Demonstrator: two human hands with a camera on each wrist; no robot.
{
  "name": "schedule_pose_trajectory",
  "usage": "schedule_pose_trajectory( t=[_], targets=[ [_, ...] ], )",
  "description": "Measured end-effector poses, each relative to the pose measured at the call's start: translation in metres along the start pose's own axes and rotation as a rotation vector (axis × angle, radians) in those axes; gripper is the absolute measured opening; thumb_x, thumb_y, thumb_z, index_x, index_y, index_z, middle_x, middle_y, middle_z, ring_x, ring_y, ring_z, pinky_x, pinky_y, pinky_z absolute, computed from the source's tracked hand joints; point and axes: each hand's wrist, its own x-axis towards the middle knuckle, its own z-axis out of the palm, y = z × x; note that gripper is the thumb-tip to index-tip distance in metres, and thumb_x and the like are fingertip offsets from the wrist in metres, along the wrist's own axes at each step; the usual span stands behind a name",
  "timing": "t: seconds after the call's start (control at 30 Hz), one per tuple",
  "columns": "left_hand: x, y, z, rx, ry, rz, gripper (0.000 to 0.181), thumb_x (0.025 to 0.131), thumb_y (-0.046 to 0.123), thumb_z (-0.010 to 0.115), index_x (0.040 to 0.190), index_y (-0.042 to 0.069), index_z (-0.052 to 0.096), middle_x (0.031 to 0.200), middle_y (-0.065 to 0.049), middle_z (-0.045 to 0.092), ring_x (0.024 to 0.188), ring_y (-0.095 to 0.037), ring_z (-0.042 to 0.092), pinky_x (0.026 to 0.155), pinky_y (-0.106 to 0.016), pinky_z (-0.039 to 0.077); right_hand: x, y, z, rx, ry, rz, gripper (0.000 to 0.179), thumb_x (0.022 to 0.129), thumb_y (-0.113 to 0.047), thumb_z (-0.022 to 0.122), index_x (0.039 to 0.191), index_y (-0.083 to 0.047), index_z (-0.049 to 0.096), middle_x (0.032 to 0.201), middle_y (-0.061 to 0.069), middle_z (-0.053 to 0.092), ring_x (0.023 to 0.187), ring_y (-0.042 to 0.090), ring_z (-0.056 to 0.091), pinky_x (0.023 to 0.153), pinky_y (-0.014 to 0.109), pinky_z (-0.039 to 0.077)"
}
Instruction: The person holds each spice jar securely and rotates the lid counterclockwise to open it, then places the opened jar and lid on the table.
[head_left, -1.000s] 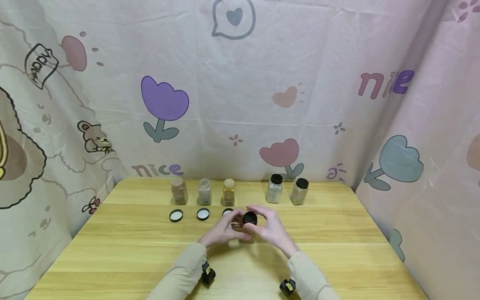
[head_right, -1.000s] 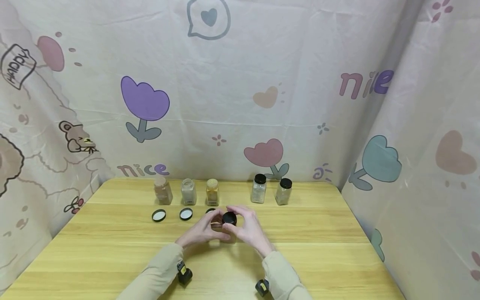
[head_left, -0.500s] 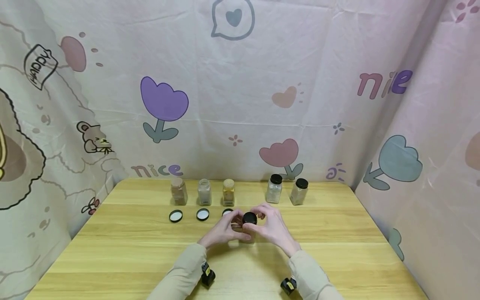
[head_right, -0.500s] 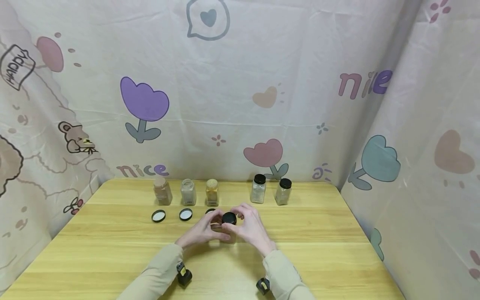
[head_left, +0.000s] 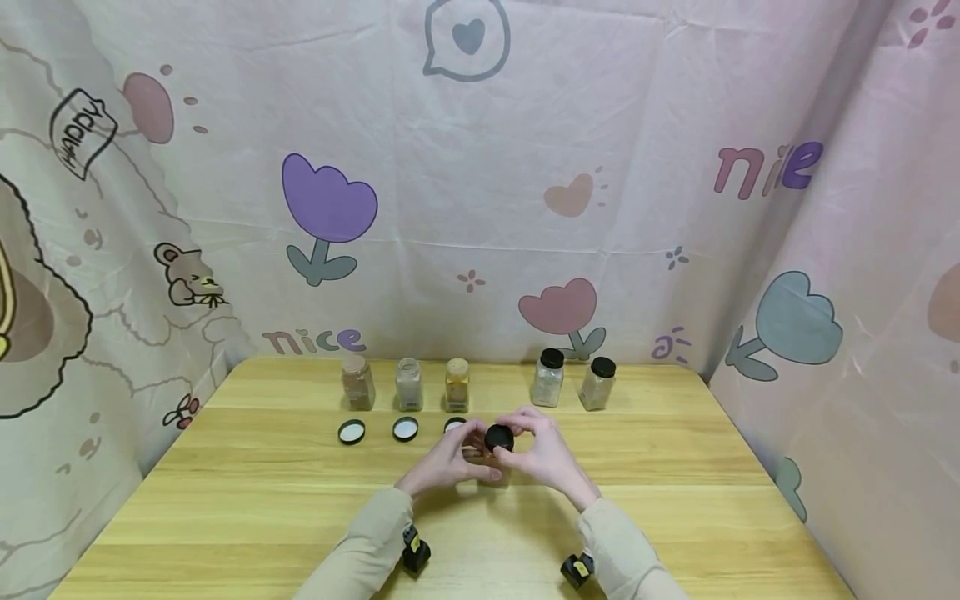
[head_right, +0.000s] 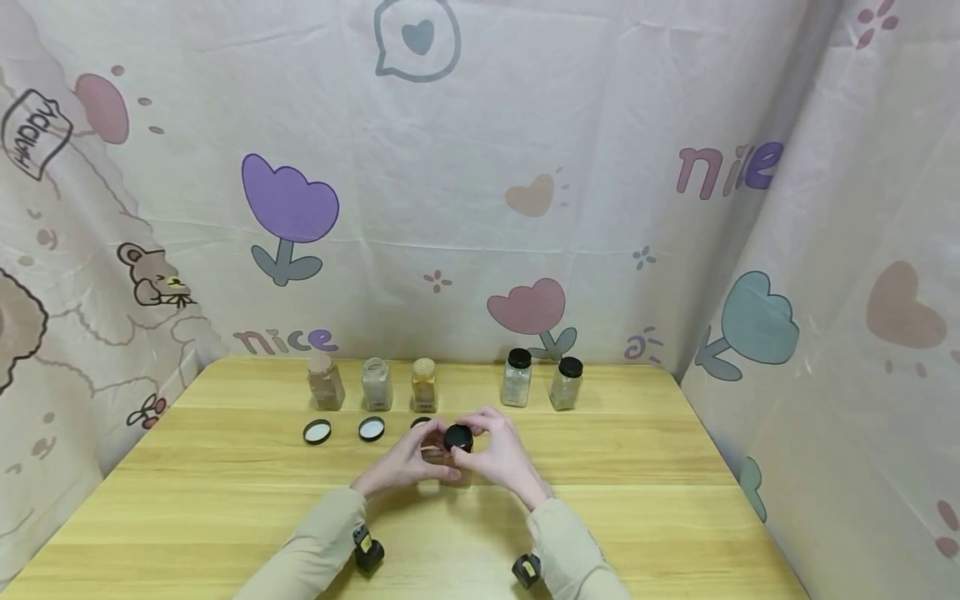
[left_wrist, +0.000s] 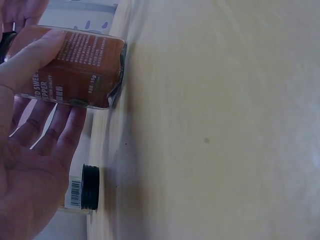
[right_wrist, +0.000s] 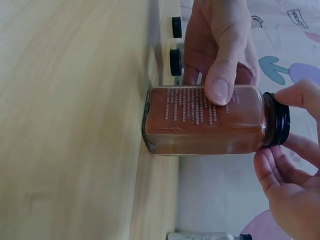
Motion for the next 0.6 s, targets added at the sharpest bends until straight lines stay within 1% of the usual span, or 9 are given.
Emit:
schedule_pose_trajectory(
  t=[0.13, 0.2, 0.23, 0.3, 0.4, 0.53, 0.6],
  targets=[
    [-0.0007, -0.0005, 0.0006, 0.004, 0.004, -0.003, 0.046, 0.081, 0.016, 0.085, 0.117, 0.007, 0.058, 0.112, -0.011, 0.068, 0.100, -0.012, 0.065, 0.094, -0.022, 0.057, -0.0009, 0.0003, 0.0020, 0.008, -0.001, -0.030, 0.041, 0.079, -0.011, 0.081, 0.119, -0.007, 0.072, 0.110, 0.004, 0.071, 0.096, 0.016, 0.063, 0.089, 0.028, 0.054],
    [-0.0008, -0.0010, 0.0009, 0.005, 0.008, 0.003, 0.046, 0.081, 0.017, 0.085, 0.117, 0.006, 0.058, 0.111, -0.012, 0.069, 0.100, -0.013, 0.065, 0.094, -0.022, 0.057, -0.0017, -0.0009, 0.0027, 0.014, 0.024, -0.022, 0.042, 0.079, -0.015, 0.083, 0.119, -0.009, 0.071, 0.113, 0.004, 0.071, 0.097, 0.018, 0.063, 0.089, 0.031, 0.055],
    [-0.0009, -0.0011, 0.0010, 0.006, 0.010, 0.001, 0.046, 0.081, 0.016, 0.085, 0.116, 0.006, 0.058, 0.111, -0.011, 0.069, 0.100, -0.012, 0.065, 0.094, -0.021, 0.057, -0.0021, -0.0015, 0.0033, 0.016, 0.042, -0.018, 0.043, 0.078, -0.017, 0.085, 0.118, -0.009, 0.072, 0.112, 0.004, 0.071, 0.096, 0.019, 0.063, 0.088, 0.030, 0.054],
    [-0.0010, -0.0018, 0.0011, 0.009, 0.015, 0.003, 0.046, 0.080, 0.017, 0.086, 0.115, 0.006, 0.058, 0.111, -0.011, 0.069, 0.100, -0.013, 0.066, 0.094, -0.021, 0.057, -0.0025, -0.0040, 0.0036, 0.021, 0.076, 0.000, 0.044, 0.075, -0.021, 0.089, 0.115, -0.011, 0.073, 0.110, 0.004, 0.071, 0.095, 0.018, 0.063, 0.086, 0.032, 0.054],
    [-0.0011, -0.0030, 0.0011, 0.015, 0.018, 0.010, 0.045, 0.081, 0.017, 0.086, 0.114, 0.007, 0.058, 0.110, -0.011, 0.069, 0.100, -0.012, 0.066, 0.093, -0.022, 0.057, -0.0024, -0.0048, 0.0049, 0.008, 0.110, -0.006, 0.042, 0.073, -0.022, 0.091, 0.110, -0.011, 0.074, 0.105, 0.003, 0.072, 0.091, 0.016, 0.063, 0.082, 0.029, 0.054],
    [-0.0007, -0.0039, 0.0011, 0.020, 0.016, 0.023, 0.045, 0.081, 0.018, 0.085, 0.115, 0.007, 0.057, 0.110, -0.012, 0.069, 0.099, -0.011, 0.065, 0.093, -0.023, 0.058, -0.0023, -0.0052, 0.0046, 0.010, 0.113, -0.013, 0.039, 0.073, -0.016, 0.090, 0.109, -0.009, 0.075, 0.102, 0.004, 0.074, 0.088, 0.014, 0.064, 0.081, 0.022, 0.052],
    [-0.0007, -0.0038, 0.0012, 0.020, 0.013, 0.027, 0.045, 0.081, 0.018, 0.085, 0.115, 0.007, 0.057, 0.110, -0.011, 0.069, 0.099, -0.010, 0.065, 0.092, -0.023, 0.058, -0.0025, -0.0055, 0.0040, 0.021, 0.110, -0.015, 0.038, 0.074, -0.013, 0.089, 0.108, -0.008, 0.075, 0.103, 0.004, 0.075, 0.089, 0.015, 0.065, 0.082, 0.024, 0.055]
  ],
)
